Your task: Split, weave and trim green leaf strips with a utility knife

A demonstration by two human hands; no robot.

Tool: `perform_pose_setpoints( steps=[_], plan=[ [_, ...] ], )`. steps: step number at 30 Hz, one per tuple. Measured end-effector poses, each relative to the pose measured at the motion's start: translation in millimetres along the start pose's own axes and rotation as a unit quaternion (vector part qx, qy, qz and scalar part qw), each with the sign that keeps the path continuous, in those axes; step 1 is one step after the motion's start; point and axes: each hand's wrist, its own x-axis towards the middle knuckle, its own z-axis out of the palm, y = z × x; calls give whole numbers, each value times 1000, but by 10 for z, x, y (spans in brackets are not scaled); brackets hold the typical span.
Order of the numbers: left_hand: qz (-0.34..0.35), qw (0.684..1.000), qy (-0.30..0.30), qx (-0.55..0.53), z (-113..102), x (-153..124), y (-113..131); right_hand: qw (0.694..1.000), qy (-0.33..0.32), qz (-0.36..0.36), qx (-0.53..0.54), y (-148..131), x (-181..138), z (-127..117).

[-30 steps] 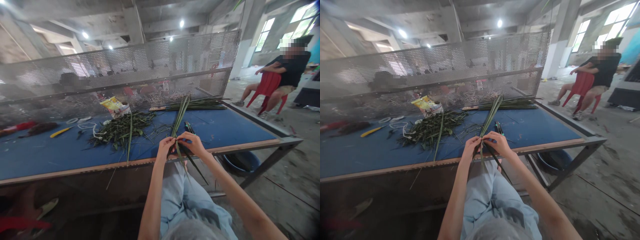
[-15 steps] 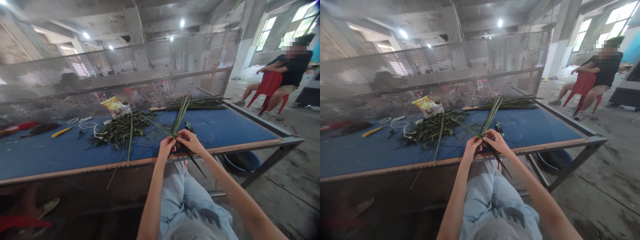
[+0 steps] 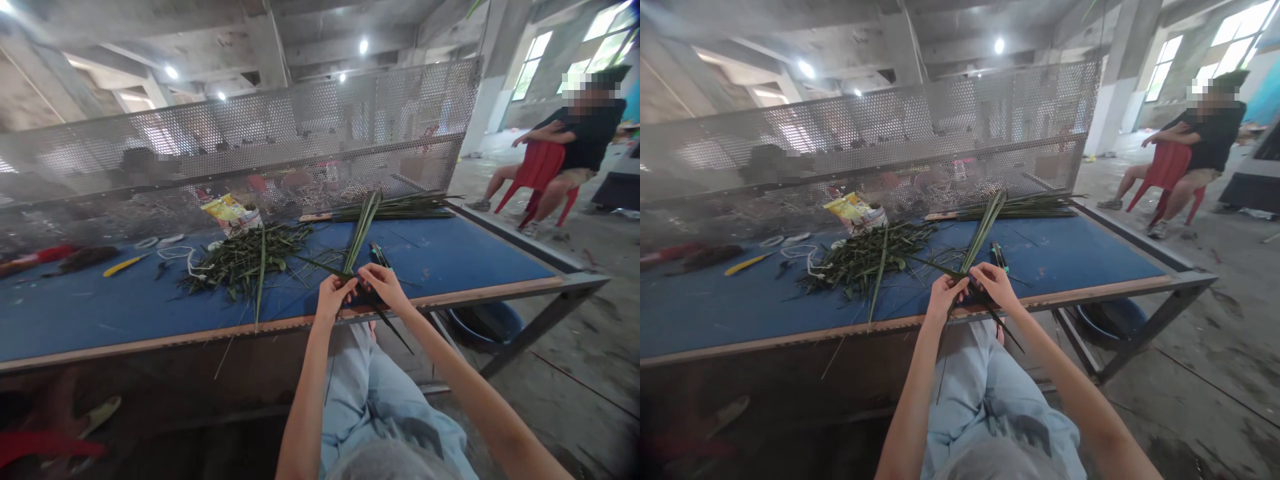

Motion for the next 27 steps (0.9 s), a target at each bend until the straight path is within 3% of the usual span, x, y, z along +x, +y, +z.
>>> perform_pose_setpoints(
  steps=[3, 7, 11, 16, 21, 27],
  plan=[
    [6, 1000, 11, -3, 4, -4, -27, 996, 56, -42, -56, -136, -62, 69],
    [39, 999, 0, 23, -6, -16, -71, 971, -26, -86, -222, -283, -119, 158],
    [49, 997, -1, 51, -13, -17, -80, 953, -62, -96, -281, -344, -128, 206],
    [69, 994, 22, 76, 1, 8, -88, 928, -35, -90, -359, -380, -139, 259],
    [108, 990, 8, 90, 3, -27, -60, 898, 9, -96, -429, -356, -168, 370],
    [47, 997, 18, 64, 11, -32, -38, 923, 55, -76, -373, -265, -176, 324]
  ],
)
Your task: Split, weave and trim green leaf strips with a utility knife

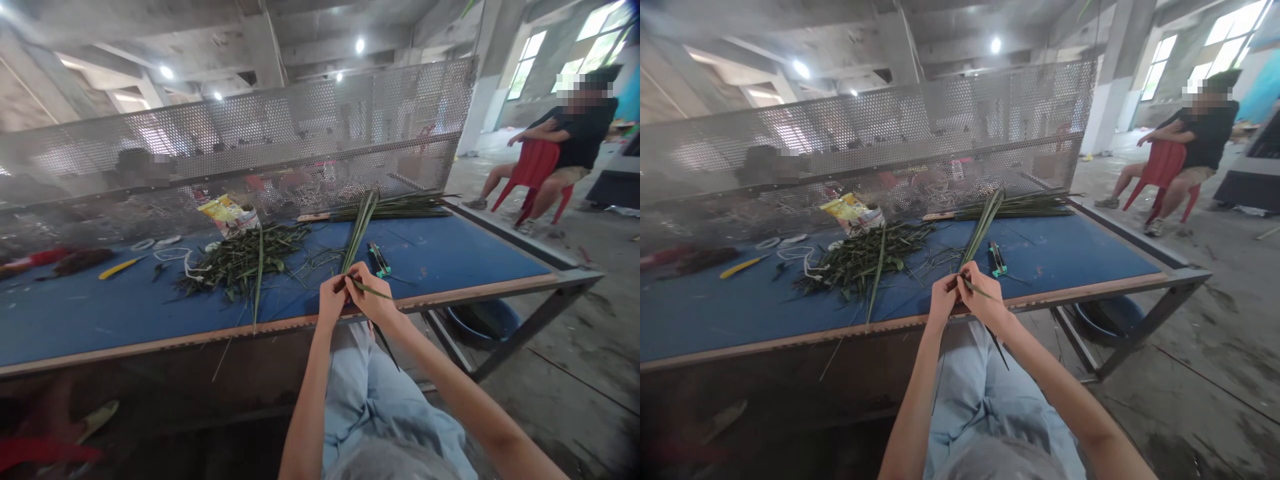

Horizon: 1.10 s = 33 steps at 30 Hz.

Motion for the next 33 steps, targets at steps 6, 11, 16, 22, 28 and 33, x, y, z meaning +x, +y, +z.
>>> perform_pose_setpoints(
  steps=[6, 11, 16, 22, 28, 33],
  plan=[
    [-20, 999, -1, -31, 6, 11, 19, 994, -40, 33, 95, 120, 47, -115],
    [-33, 998, -36, -28, -11, 10, 56, 979, -88, -16, 181, 170, 116, -221],
    [-64, 990, -72, -98, -40, -5, 120, 980, -113, -59, 150, 223, 200, -281],
    [-82, 987, -91, -108, -85, 10, 117, 971, -177, -95, 130, 276, 324, -389],
    [-74, 986, -111, -96, -98, 22, 102, 968, -203, -112, 97, 222, 363, -495],
    [-61, 988, -111, -84, -104, 27, 90, 971, -165, -173, 28, 115, 337, -531]
  ],
)
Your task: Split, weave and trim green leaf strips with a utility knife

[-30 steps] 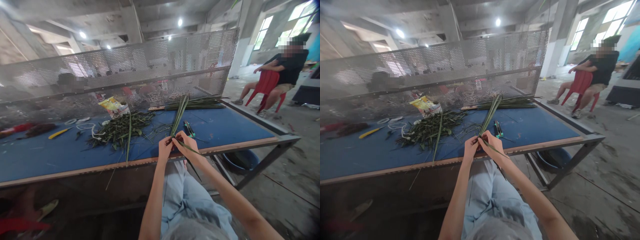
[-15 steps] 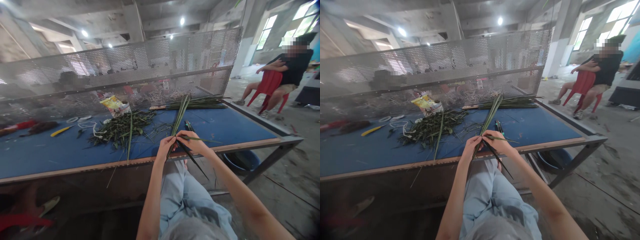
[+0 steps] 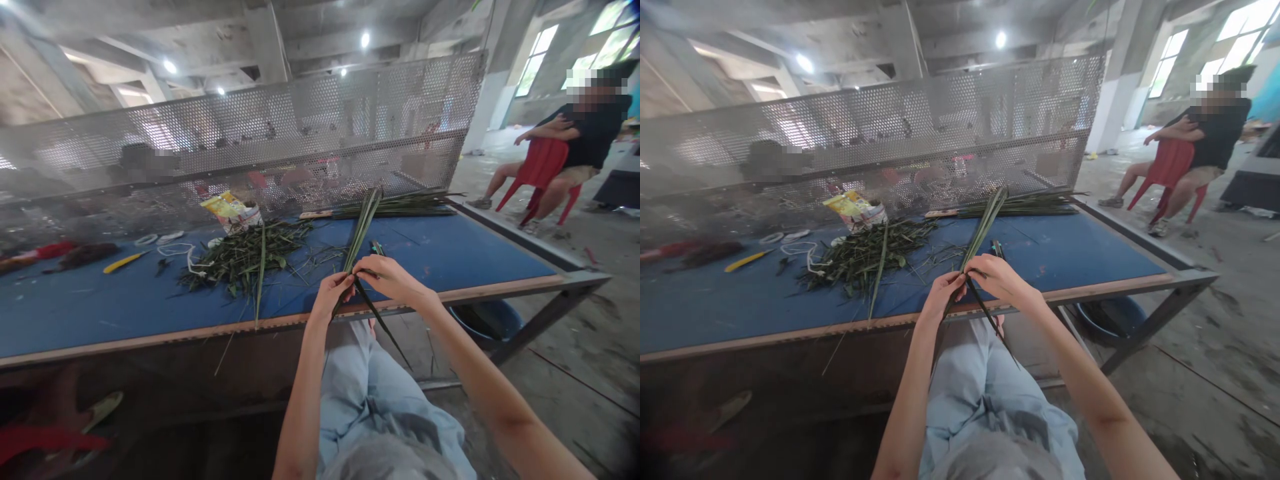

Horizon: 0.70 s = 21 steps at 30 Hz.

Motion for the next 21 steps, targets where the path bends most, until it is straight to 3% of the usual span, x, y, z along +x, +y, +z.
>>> perform_pose_setpoints(
  steps=[5, 11, 14, 21],
  plan=[
    [9, 1000, 6, -17, -19, -1, 8, 999, 52, 14, 8, -11, 5, 75],
    [2, 999, 7, -34, -11, -20, 32, 956, 130, 133, 226, 226, 18, 353],
    [1, 999, 12, -35, -6, -29, 43, 943, 127, 159, 264, 306, -1, 461],
    [-7, 1000, 14, -21, 14, -31, 53, 959, 86, 139, 230, 358, -32, 486]
  ],
)
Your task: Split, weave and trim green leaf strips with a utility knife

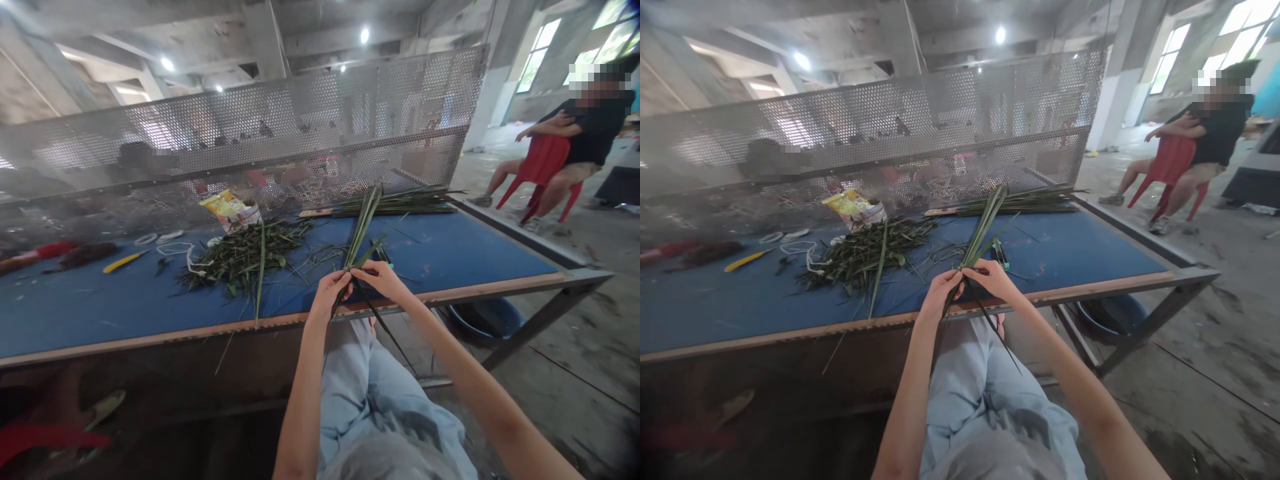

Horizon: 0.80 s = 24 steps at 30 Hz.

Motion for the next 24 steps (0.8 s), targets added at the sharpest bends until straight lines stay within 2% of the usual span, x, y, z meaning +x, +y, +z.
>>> perform_pose_setpoints(
  steps=[6, 15, 24],
  plan=[
    [1, 1000, 4, 29, 28, 12, -35, 1000, -5, 4, -17, -35, 6, -81],
    [13, 997, -37, 68, -7, 24, -79, 998, 2, 14, -54, -84, -26, -112],
    [7, 996, -22, 91, 1, 44, -126, 995, 15, 3, -95, -87, -47, -107]
  ],
)
